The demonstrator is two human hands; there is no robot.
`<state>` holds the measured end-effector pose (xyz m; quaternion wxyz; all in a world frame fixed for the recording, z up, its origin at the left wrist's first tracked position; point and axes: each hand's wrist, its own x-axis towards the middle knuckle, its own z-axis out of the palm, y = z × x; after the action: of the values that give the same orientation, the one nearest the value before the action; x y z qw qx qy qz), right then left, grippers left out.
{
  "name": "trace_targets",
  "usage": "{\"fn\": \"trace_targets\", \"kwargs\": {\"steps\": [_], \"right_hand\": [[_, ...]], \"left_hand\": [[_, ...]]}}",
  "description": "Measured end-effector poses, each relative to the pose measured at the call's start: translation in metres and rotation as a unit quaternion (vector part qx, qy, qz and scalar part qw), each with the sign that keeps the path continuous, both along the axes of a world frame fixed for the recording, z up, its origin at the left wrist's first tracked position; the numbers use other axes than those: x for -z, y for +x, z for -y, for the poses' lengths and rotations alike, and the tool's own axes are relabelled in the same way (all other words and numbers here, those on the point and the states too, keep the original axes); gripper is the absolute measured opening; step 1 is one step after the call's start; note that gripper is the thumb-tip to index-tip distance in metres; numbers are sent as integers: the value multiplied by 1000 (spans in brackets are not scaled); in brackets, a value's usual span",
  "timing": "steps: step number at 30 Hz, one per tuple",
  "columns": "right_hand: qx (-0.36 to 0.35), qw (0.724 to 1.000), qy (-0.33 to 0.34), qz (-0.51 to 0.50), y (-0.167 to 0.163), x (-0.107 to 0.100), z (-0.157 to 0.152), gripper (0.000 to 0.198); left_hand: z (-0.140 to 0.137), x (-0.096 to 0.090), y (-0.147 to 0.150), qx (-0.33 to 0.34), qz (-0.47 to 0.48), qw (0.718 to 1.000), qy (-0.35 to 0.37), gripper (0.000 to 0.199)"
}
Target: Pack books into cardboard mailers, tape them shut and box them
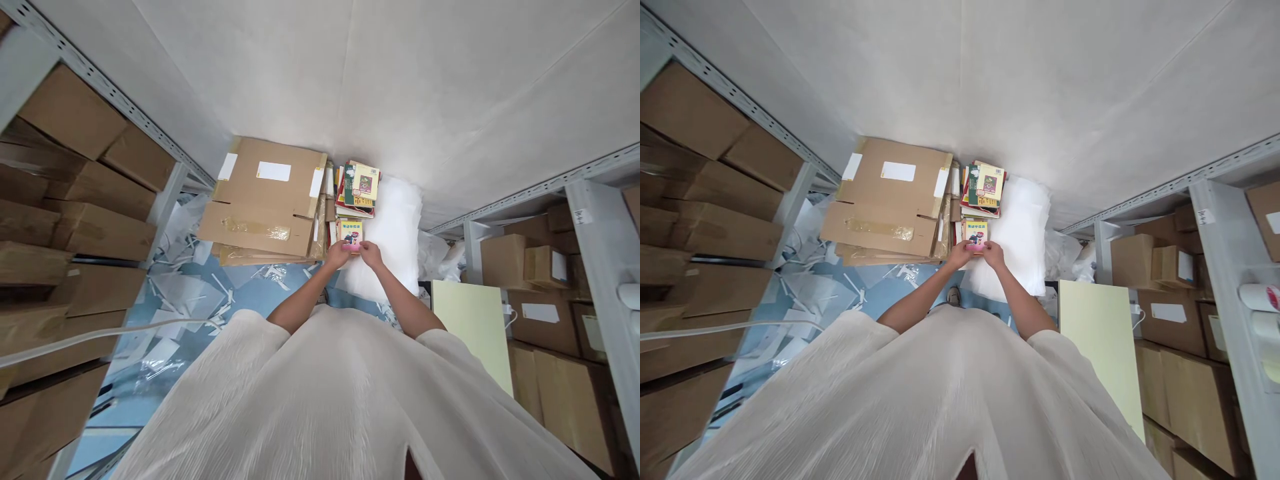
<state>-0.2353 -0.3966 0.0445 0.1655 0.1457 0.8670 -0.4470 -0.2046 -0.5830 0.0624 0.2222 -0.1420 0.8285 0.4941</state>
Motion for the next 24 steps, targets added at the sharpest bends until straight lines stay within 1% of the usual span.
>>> {"fn": "trace_targets", "kwargs": {"steps": [3,7,9,12,15,18,21,24], "right_hand": [[-1,999,8,-33,2,-6,3,20],[2,997,-12,-79,8,-20,-2,22],[13,995,-21,-95,13,-30,-10,24],[40,992,-33,-118,25,-45,-34,24],[86,985,-36,-145,44,-57,-71,28],[155,975,-28,-158,73,-63,-119,43],[213,964,-19,-156,117,-63,-173,55],[253,956,-9,-151,175,-57,-228,56]], "left_hand": [[1,1,0,-16,12,999,27,54],[-7,2,1,-58,-7,997,50,44],[-17,-3,1,-68,-16,996,63,41],[-40,-17,-1,-50,-24,995,80,39],[-73,-35,1,-13,-48,995,91,36],[-118,-49,12,22,-72,991,108,34],[-173,-57,35,65,-78,987,127,33],[-230,-57,71,123,-69,982,128,31]]}}
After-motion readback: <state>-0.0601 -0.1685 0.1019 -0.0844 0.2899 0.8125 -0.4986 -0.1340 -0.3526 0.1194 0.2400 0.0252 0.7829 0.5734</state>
